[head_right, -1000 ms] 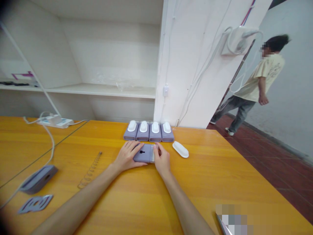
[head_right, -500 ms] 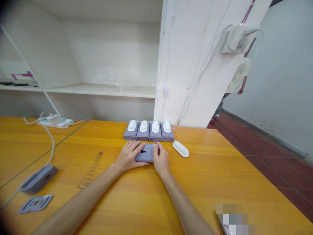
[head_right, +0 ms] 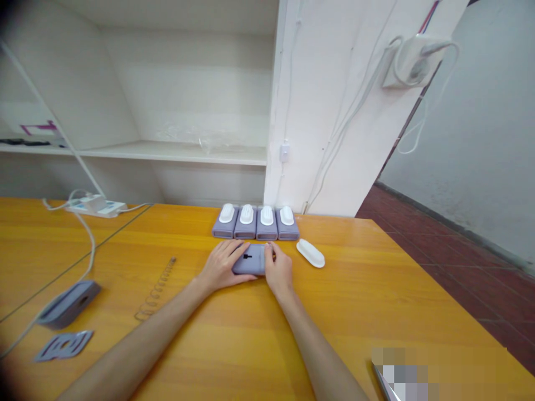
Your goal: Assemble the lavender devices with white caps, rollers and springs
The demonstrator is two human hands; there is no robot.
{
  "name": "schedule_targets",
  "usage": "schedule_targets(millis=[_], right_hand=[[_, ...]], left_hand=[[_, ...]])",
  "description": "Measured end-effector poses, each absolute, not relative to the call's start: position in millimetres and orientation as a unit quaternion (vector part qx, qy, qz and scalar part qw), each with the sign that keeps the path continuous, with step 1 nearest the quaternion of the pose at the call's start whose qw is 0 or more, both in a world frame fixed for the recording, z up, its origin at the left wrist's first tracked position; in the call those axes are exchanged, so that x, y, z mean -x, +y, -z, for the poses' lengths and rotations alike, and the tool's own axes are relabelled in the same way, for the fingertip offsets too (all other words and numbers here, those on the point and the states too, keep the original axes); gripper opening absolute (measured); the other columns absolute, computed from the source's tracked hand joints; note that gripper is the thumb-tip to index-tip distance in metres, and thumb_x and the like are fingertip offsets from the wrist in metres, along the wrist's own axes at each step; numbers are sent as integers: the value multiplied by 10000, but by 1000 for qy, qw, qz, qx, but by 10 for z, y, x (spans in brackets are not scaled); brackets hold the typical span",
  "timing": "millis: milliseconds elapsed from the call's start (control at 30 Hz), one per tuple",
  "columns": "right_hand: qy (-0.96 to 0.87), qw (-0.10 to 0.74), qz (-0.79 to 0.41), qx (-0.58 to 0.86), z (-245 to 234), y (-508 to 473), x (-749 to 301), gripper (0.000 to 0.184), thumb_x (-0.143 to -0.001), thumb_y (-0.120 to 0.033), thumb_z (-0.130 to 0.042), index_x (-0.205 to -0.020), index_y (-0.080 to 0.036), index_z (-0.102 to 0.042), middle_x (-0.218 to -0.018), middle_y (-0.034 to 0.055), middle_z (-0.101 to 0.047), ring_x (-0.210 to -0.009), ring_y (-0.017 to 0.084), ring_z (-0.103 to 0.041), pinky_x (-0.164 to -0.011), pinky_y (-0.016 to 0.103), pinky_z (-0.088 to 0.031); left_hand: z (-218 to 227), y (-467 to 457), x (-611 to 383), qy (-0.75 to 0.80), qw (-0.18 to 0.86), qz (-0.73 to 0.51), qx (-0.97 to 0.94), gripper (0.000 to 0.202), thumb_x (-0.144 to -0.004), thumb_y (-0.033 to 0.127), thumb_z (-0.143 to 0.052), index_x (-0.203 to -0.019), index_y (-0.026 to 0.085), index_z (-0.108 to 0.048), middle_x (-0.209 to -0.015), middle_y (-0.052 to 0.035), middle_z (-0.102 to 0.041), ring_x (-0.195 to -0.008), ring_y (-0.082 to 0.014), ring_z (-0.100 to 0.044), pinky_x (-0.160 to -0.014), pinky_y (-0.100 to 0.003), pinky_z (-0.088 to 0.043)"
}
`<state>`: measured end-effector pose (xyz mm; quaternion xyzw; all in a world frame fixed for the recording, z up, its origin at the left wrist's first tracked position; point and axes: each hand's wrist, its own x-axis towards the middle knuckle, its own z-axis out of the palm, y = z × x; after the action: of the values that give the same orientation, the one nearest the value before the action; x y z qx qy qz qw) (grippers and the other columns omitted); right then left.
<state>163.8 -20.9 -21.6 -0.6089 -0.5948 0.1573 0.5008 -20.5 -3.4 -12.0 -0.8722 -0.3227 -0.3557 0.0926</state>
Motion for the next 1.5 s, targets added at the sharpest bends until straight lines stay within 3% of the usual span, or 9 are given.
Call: schedule_targets(millis=[167,300,433,567,833,967,1100,1300,1500], right_hand=[[-585,420,90,688,99,-232,-1846,379,-879,-366,-370,-1082,-165,-620,-1074,144,-595,-1038,283,-481,-895,438,-340],[-486,350,200,775,96,-216,-2008,469,-796,-298,-485,-1230,-122,-508,-1311,224,-386,-1231,385,-282,-901,549,-257],[-477,270,160,821,201,-203,-2082,419,-767,-250,-509,-1169,-143,-555,-1121,220,-521,-1082,379,-427,-805,511,-317],[-550,264,119,784,264,-196,-2037,343,-817,-235,-460,-1128,-187,-594,-961,167,-603,-929,309,-515,-741,423,-354],[-629,493,84,595,238,-152,-1885,312,-867,-279,-446,-1138,-184,-567,-1034,94,-620,-961,230,-528,-854,389,-410],[-662,548,38,510,170,-209,-1735,284,-874,-255,-472,-1139,-204,-560,-1077,83,-603,-1012,211,-522,-903,388,-423],[-694,544,-23,470,148,-242,-1618,272,-868,-231,-487,-1126,-216,-572,-1087,85,-593,-1035,202,-537,-926,375,-435],[-709,529,-59,462,127,-230,-1631,277,-808,-284,-601,-1077,-215,-605,-1034,75,-636,-973,204,-591,-880,355,-476],[-767,426,-24,479,116,-233,-1664,234,-832,-325,-582,-1038,-250,-664,-1112,63,-644,-1046,222,-567,-945,421,-409]], left_hand=[[128,-27,218,-336,93,351,869,740,-684,664,-553,-1232,170,-497,-1137,-145,-574,-1064,-292,-522,-921,-442,-410],[131,-24,223,-346,92,353,864,727,-686,659,-556,-1225,174,-502,-1149,-142,-571,-1063,-294,-519,-917,-443,-403],[138,-13,218,-357,83,350,862,729,-668,668,-569,-1206,179,-514,-1133,-141,-574,-1058,-298,-520,-910,-451,-407],[161,5,225,-361,64,350,862,731,-642,670,-593,-1190,191,-519,-1130,-139,-567,-1054,-298,-523,-907,-454,-418],[100,-39,215,-393,25,356,847,772,-613,701,-589,-1188,197,-487,-1159,-126,-524,-1078,-281,-503,-929,-428,-426],[79,-102,169,-502,43,351,789,891,-569,748,-573,-1241,181,-429,-1120,-146,-519,-1017,-320,-537,-841,-450,-466],[112,-127,161,-487,-1,339,805,872,-600,706,-591,-1277,205,-367,-1144,-125,-516,-1005,-298,-567,-802,-409,-494],[183,-98,202,-406,-54,348,843,867,-648,640,-612,-1327,208,-289,-1243,-129,-513,-1124,-282,-522,-900,-400,-458],[164,-90,210,-404,-17,347,846,507,-840,465,-483,-1250,177,-405,-1150,-120,-580,-1047,-255,-552,-882,-396,-448]])
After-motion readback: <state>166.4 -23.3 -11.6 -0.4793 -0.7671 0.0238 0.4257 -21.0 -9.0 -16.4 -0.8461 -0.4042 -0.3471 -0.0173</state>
